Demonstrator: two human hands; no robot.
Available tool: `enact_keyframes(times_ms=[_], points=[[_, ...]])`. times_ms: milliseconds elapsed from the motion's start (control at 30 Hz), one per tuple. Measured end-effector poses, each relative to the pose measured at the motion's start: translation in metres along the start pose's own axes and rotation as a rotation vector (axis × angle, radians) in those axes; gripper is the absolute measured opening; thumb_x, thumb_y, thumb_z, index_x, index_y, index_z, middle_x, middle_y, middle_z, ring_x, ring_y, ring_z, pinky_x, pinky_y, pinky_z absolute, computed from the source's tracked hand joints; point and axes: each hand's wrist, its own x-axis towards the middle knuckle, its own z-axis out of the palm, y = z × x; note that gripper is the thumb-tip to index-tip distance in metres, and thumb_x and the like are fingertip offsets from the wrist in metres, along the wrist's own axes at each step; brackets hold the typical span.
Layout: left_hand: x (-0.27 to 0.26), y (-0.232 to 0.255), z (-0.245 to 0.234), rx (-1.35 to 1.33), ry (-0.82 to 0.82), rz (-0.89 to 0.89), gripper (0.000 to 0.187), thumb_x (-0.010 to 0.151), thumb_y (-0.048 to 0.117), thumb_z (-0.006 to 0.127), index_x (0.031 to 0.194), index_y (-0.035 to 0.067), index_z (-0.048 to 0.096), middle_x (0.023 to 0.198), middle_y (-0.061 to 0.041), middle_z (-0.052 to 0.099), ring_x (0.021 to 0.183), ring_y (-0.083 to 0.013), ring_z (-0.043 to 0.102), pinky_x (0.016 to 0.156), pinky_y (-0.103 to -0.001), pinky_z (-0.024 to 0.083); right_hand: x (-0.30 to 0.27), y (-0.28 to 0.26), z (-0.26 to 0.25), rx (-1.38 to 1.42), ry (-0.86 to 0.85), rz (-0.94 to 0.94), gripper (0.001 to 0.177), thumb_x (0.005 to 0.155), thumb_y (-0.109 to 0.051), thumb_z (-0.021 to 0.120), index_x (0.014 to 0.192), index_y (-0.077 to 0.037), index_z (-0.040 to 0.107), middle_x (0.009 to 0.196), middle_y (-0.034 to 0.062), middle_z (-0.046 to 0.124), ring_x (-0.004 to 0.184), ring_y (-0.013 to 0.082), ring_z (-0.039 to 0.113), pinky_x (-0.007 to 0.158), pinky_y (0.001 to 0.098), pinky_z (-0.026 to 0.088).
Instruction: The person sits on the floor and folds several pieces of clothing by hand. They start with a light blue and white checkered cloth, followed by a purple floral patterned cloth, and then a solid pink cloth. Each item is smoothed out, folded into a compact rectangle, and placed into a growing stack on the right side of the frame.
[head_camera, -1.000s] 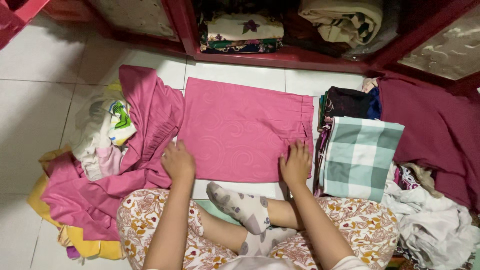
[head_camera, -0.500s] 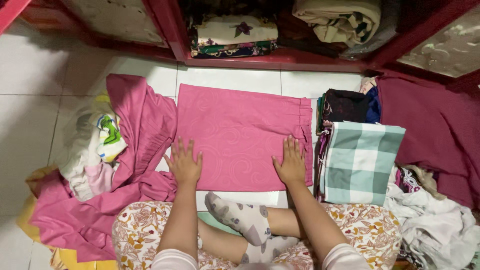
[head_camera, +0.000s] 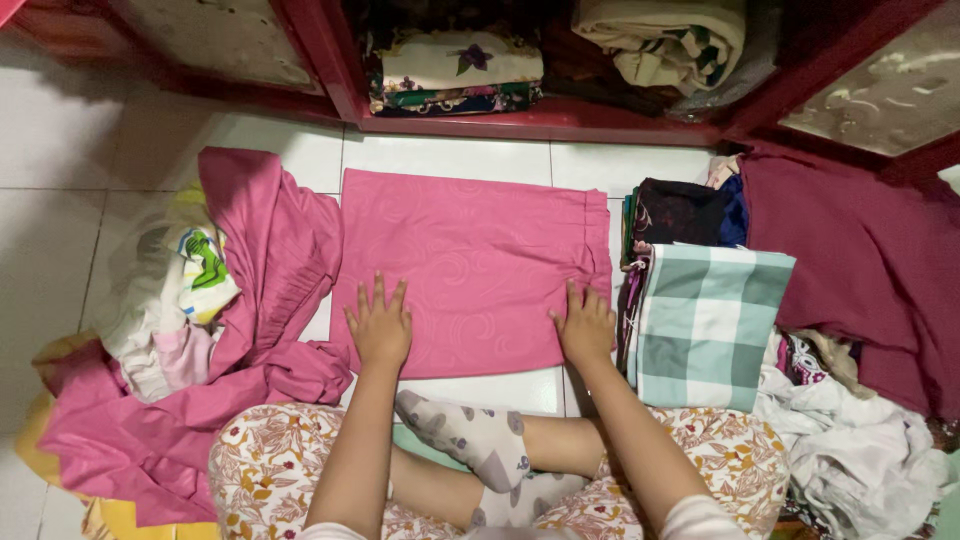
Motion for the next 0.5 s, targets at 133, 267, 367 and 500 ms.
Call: enact_keyframes(times_ms=[133, 267, 367, 500], points=[[-0.009, 0.029, -0.03, 0.043, -0.235, -0.014, 0.06, 0.094, 0.046, 0.058, 0.15, 0.029, 0.047, 0.161, -0.014, 0.034, 0.142, -0.0397, 0.037, 0.108, -0.059, 0.037, 0.057, 0.001, 0.003, -0.161, 0.125, -0.008, 0.07, 0.089, -0.045, 0.067, 0.15, -0.019, 0.046, 0.157, 0.0155, 0.039, 0.146, 0.0438, 0.031, 0.118, 0.0626, 0.023], [-0.016, 0.037, -0.048, -0.205, -0.481, -0.077, 0.049, 0.105, 0.045, 0.048, 0.147, 0.023, 0.059, 0.144, -0.019, 0.06, 0.13, -0.0369, 0.059, 0.11, -0.046, 0.046, 0.036, -0.052, -0.014, 0.016, 0.065, 0.109, 0.075, 0.09, -0.049, 0.063, 0.155, -0.019, 0.042, 0.169, 0.0187, 0.022, 0.156, 0.0467, 0.014, 0.117, 0.0723, 0.012], [-0.016, 0.015, -0.045, -0.16, -0.289, 0.018, 0.046, 0.1, 0.03, 0.048, 0.144, 0.022, 0.061, 0.15, -0.008, 0.058, 0.137, -0.0293, 0.057, 0.118, -0.042, 0.042, -0.017, -0.093, -0.012, 0.164, -0.245, 0.16, 0.084, 0.088, -0.068, 0.054, 0.159, -0.03, 0.03, 0.17, 0.0185, 0.004, 0.152, 0.0513, -0.001, 0.11, 0.0814, -0.001], [-0.003, -0.018, -0.017, 0.12, -0.171, 0.054, 0.058, 0.089, 0.02, 0.049, 0.147, 0.014, 0.048, 0.157, -0.015, 0.038, 0.141, -0.0316, 0.041, 0.115, -0.054, 0.023, -0.035, -0.075, -0.007, -0.071, -0.103, -0.074, 0.088, 0.09, -0.075, 0.047, 0.162, -0.033, 0.02, 0.17, 0.0171, 0.002, 0.153, 0.0512, 0.0, 0.112, 0.0775, 0.001]])
